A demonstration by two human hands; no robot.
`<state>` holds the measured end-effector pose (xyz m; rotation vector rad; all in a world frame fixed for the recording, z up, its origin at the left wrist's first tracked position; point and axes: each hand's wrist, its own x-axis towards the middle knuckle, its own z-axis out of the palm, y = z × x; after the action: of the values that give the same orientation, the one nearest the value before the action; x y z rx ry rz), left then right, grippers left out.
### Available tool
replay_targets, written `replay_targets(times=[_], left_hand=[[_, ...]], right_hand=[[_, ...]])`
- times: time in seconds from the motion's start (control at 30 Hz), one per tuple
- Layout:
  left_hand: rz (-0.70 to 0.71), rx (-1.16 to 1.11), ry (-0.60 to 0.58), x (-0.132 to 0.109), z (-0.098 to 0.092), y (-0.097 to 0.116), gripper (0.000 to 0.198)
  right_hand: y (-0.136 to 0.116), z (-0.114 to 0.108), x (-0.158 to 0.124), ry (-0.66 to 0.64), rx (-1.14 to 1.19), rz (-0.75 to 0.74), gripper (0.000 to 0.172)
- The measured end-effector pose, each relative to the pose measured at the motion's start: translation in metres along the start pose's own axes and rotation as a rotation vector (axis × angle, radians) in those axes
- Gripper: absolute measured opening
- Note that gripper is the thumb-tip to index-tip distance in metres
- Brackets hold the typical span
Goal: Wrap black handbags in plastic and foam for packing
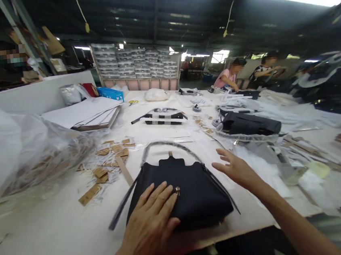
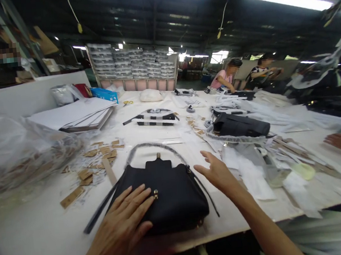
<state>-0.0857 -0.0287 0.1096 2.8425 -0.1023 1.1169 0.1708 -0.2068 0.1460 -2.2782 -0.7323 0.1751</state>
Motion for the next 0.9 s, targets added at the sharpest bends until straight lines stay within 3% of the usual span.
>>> replay_targets(times=[0.07, 0.17, 0.2, 0.3, 0.37, 0.5, 0.6, 0.67, 0.77, 0.83, 0.9], left_hand=[[0.026, 0.091, -0.079, 0.0, 0.017, -0.008, 0.037], [0.098, 0.168, -0.159, -0.001, 0.03, -0.022, 0.049], [0.128, 0.178, -0.176, -0.001, 0.032, -0.026, 0.051], [0.155, 0.182, -0.236, -0.005, 0.028, -0.032, 0.056], [0.077, 0.201, -0.295, -0.008, 0.021, -0.031, 0.06], [-0.105, 0.235, -0.445, -0.007, 0.011, -0.024, 0.067], [-0.12, 0.224, -0.537, -0.004, 0.02, -0.022, 0.063], [-0.087, 0.254, -0.504, -0.009, 0.035, -0.021, 0.057], [-0.036, 0.351, -0.342, -0.024, 0.058, -0.018, 0.055], [-0.026, 0.369, -0.276, -0.032, 0.066, -0.016, 0.055], [-0.027, 0.334, -0.264, -0.034, 0.068, -0.014, 0.053]], right_hand=[[-0.016, 0.013, -0.02, 0.032, -0.02, -0.222, 0.061], [-0.037, 0.038, -0.054, -0.144, -0.123, -0.598, 0.067], [-0.04, 0.048, -0.062, -0.2, -0.176, -0.66, 0.069], [-0.038, 0.07, -0.076, -0.296, -0.327, -0.671, 0.072], [-0.032, 0.076, -0.077, -0.312, -0.407, -0.657, 0.074], [-0.03, 0.068, -0.063, -0.323, -0.525, -0.703, 0.066], [-0.027, 0.067, -0.049, -0.334, -0.525, -0.801, 0.062], [-0.017, 0.075, -0.046, -0.297, -0.509, -0.862, 0.055], [0.005, 0.096, -0.053, -0.14, -0.498, -0.884, 0.049], [0.017, 0.107, -0.06, -0.053, -0.463, -0.865, 0.052], [0.023, 0.112, -0.066, -0.053, -0.411, -0.825, 0.053]])
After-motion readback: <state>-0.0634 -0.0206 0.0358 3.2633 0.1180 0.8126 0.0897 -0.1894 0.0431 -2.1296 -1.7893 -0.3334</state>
